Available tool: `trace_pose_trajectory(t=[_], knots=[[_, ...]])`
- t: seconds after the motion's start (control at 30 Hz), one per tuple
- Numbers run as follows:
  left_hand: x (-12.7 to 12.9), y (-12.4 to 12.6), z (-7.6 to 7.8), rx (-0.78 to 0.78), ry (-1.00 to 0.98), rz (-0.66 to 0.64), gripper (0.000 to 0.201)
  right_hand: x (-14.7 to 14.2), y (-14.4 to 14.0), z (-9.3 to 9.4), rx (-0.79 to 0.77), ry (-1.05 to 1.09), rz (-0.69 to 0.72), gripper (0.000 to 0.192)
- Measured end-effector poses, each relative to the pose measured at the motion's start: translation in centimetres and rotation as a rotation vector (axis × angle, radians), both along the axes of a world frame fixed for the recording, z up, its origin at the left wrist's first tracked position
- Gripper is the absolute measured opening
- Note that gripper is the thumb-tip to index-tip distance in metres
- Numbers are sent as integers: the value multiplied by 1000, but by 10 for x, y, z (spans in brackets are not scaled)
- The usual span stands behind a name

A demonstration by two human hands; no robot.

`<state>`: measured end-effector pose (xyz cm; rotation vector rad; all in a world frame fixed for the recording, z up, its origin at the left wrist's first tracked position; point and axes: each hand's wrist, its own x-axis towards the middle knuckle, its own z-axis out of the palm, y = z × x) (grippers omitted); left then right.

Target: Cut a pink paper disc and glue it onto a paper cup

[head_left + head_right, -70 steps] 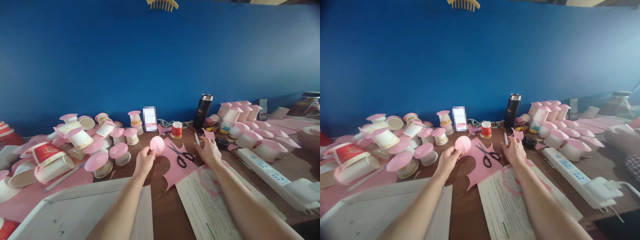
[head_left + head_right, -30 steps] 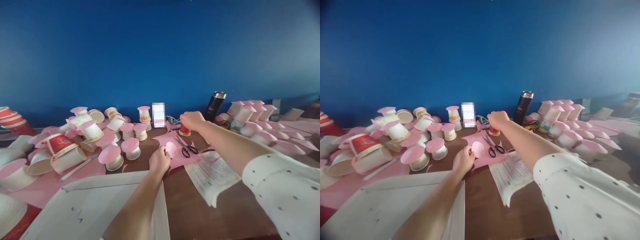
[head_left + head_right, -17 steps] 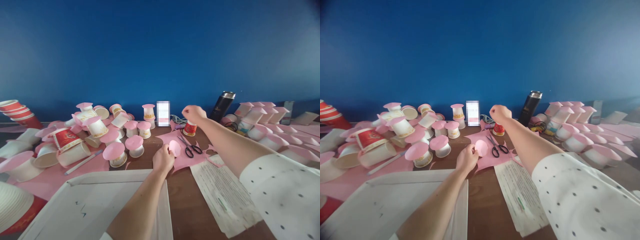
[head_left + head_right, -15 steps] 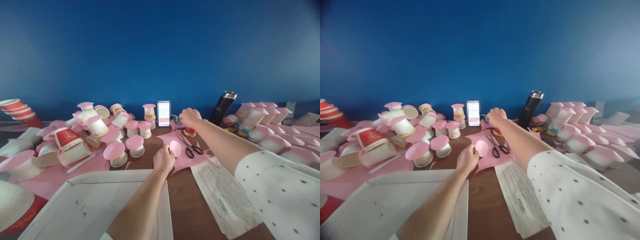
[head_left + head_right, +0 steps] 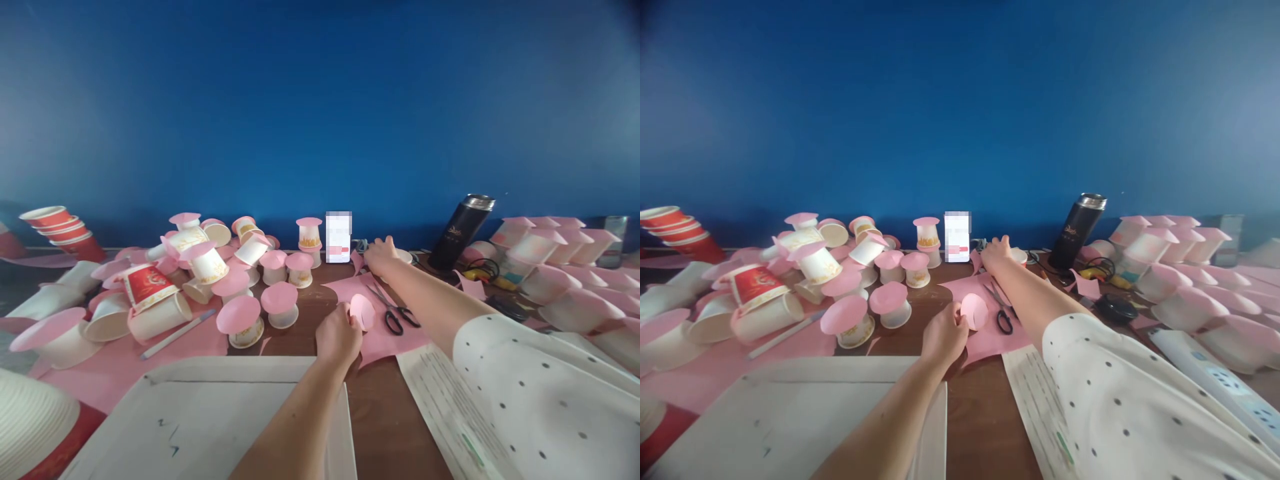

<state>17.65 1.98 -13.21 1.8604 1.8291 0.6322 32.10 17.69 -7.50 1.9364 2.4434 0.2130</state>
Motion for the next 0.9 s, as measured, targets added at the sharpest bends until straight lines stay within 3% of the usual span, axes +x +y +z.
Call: trace_pose_trajectory(t=[0.17, 0.27, 0.33, 0.4, 0.47, 0.57, 0.73, 0.9], knots=[[-1, 0, 1, -18, 13, -3, 18, 4, -12, 27, 94, 33, -44, 26], [0, 0, 2, -2, 7, 0, 18, 6, -31, 50, 233, 179, -37, 32], [0, -1, 2, 9, -2, 1, 19, 7, -53, 62, 442, 637, 44, 27], [0, -1, 1, 20, -17, 0, 20, 7, -83, 65, 499, 1039, 102, 31], [-1, -1, 1, 34, -32, -5, 23, 5, -112, 56, 470, 1296, 95, 39], [-2, -1, 2, 42, -42, -32, 27, 1, -143, 23, 375, 1588, 59, 42], [-4, 0, 8, -43, -38, -72, 31, 4, -145, -34, 314, 1919, -85, 38], [-4, -4, 14, -47, 43, -100, 32, 11, -146, -52, 224, 1926, -173, 44]])
